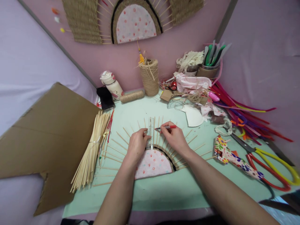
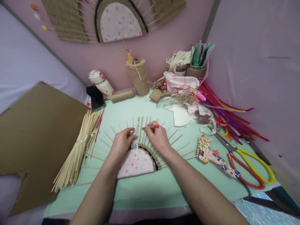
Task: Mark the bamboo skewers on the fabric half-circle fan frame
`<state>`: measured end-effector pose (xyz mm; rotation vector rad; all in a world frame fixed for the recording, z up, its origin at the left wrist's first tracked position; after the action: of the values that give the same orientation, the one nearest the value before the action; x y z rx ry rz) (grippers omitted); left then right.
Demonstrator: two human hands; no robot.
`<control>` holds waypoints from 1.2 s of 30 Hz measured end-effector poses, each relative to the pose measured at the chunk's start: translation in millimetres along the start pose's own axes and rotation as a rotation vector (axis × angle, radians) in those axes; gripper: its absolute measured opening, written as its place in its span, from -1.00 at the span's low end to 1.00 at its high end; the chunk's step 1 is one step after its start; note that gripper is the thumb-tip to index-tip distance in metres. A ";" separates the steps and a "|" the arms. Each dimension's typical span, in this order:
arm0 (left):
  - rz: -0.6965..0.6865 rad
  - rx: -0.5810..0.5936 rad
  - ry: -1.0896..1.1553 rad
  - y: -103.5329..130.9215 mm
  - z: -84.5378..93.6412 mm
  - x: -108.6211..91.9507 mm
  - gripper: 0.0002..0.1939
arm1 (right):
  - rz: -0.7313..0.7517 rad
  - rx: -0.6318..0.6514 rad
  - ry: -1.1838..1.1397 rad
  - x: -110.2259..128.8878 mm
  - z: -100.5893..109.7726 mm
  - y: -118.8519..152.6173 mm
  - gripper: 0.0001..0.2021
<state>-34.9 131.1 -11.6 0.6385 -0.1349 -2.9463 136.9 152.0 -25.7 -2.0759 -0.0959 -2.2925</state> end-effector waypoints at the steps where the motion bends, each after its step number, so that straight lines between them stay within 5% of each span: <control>1: 0.000 0.000 0.003 -0.1 0.1 -0.1 -0.66 | -0.003 0.000 -0.002 0.0 0.0 0.1 -0.84; 22: 0.018 0.004 0.037 0.6 1.2 0.6 -0.66 | 0.014 -0.027 -0.042 1.8 2.1 1.2 -0.83; 26: 0.036 -0.082 0.182 0.3 7.4 1.4 -0.68 | 0.084 -0.086 -0.076 9.6 7.2 3.5 -0.80; 31: 0.082 -0.362 0.529 2.5 20.1 5.7 -0.60 | 0.110 -0.142 -0.073 18.1 17.6 11.0 -0.78; 36: 0.026 -0.277 0.610 2.0 17.7 0.0 -0.60 | 0.072 -0.133 -0.066 23.2 29.5 29.4 -0.76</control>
<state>-42.1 130.2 4.7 1.4142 0.3114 -2.5305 166.2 125.2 0.7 -2.1785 0.1300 -2.2469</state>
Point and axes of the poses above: each hand's wrist, its own y-axis away from the middle knuckle, its own z-axis out of the back of the hand, x = y × z, the point moved 4 cm from there along -y, towards the middle knuckle, and after that the axes turned 9 degrees about -y, right-handed, at the moved point
